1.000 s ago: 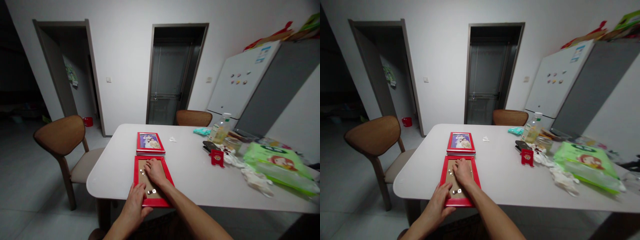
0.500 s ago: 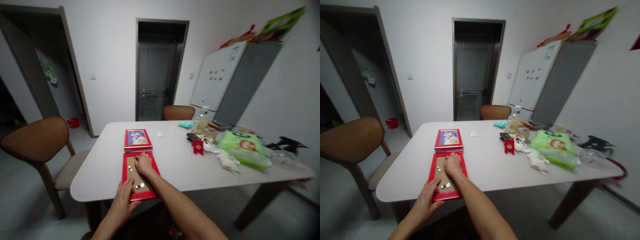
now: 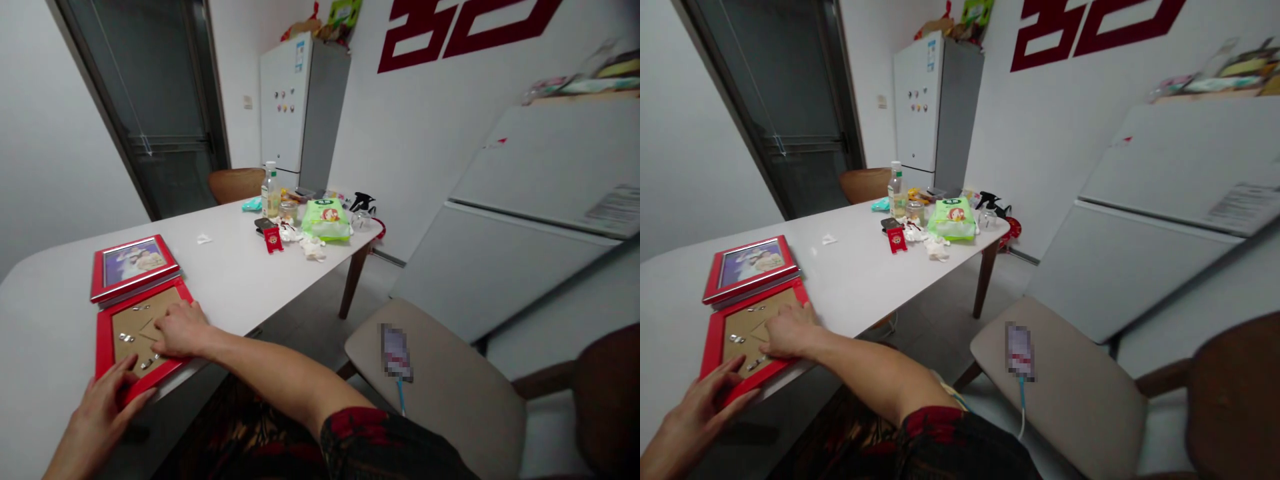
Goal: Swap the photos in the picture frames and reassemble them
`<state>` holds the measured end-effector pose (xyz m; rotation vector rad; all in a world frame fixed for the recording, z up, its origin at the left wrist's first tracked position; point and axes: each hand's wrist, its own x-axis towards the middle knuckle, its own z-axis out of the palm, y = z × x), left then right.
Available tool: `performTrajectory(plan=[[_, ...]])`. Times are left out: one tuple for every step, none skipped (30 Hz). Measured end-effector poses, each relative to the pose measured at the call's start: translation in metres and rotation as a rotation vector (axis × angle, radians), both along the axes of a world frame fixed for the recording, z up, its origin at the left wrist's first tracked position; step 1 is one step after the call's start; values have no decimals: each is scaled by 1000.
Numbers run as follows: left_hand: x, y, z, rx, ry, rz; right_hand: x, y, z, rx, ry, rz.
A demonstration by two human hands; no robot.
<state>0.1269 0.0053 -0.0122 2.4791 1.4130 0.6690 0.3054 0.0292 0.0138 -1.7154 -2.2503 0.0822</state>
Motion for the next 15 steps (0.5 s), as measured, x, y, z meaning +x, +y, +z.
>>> performTrajectory(plan=[[1,1,1,-5,9,2,1,0,0,3,-3,6],[1,2,2,-7,12,-1,1,1,2,2,0,5],[2,3,2,-6,11,-8,0,1,3,-10,6,-1],[2,3,3,-2,5,-15,0,1,6,-30,11,-7],[1,3,3,3,-2,-21,-1,2,8,-49,16,-11],[1,3,3,4,-6,-26,-2,2,11,-64,18,-11],[0,3,3,2,-8,-31,-2,3,13,-76,19,-5],[-1,3,3,-4,-14,-31,-2,4,15,-82,19,7],[-2,3,3,-18,-27,-18,-3,5,17,-82,20,21],[-3,2,2,-43,-43,4,-3,6,19,-77,21,30],[-3,2,2,-77,-61,32,-2,7,21,-68,23,33],[-3,2,2,-108,-81,62,-2,7,23,-58,23,35],[-3,1,3,-128,-98,84,-2,8,26,-46,22,36],[-2,1,3,-115,-115,117,-2,7,29,-33,20,36],[0,1,5,-56,-130,163,-3,6,32,-20,22,35]])
